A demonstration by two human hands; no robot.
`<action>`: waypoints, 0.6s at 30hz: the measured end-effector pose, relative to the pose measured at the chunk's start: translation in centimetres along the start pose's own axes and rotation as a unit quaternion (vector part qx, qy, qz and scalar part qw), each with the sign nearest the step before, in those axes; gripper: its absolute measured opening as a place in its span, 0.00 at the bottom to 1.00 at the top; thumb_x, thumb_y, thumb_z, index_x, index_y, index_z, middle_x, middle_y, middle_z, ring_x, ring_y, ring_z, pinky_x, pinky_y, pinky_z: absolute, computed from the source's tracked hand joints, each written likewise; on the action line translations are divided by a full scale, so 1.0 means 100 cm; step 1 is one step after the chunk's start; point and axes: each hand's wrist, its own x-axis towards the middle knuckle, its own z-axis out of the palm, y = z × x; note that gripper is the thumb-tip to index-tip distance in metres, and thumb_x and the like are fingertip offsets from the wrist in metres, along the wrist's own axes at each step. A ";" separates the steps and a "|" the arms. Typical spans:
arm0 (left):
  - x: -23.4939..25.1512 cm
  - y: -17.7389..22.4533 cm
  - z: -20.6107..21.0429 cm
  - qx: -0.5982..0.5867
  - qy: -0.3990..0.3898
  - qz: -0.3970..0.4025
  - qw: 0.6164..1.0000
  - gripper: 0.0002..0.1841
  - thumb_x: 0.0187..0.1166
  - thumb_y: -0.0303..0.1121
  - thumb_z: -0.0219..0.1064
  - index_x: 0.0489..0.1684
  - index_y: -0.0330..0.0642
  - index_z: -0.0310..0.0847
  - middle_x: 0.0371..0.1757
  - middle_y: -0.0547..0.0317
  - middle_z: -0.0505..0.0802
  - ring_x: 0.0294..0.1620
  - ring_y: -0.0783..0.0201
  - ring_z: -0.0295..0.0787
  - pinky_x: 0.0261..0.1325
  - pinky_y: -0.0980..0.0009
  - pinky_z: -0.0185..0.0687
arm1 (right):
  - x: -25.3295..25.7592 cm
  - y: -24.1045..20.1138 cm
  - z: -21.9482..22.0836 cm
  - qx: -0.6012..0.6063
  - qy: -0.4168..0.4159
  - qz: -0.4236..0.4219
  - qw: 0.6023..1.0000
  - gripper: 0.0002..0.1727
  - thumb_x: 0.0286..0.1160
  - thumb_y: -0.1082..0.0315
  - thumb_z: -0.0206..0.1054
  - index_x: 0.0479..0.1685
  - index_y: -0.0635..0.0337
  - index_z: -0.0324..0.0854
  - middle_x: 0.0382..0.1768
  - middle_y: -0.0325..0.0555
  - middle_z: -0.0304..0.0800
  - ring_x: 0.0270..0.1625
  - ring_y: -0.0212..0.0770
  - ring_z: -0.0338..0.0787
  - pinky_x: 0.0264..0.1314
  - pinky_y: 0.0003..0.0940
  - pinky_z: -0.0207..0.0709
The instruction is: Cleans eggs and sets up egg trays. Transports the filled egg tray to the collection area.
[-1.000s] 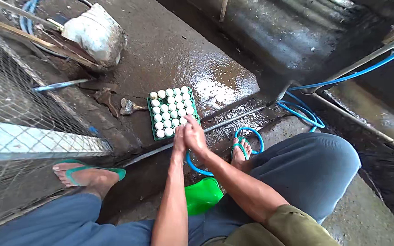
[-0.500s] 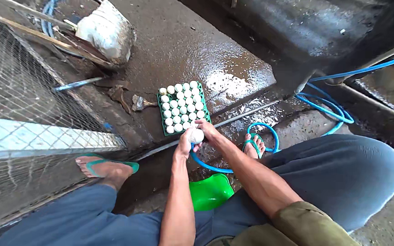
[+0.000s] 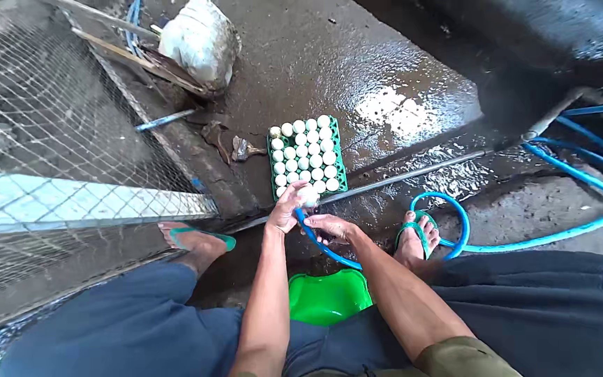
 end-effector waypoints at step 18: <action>0.193 0.045 -0.064 0.570 0.256 0.005 0.781 0.30 0.66 0.36 0.83 0.68 0.37 0.81 0.70 0.35 0.83 0.74 0.39 0.78 0.77 0.41 0.71 | 0.071 -0.001 -0.008 0.054 0.190 0.022 0.980 0.26 0.91 0.43 0.53 0.58 0.56 0.84 0.36 0.41 0.86 0.24 0.32 0.73 0.26 0.29 0.65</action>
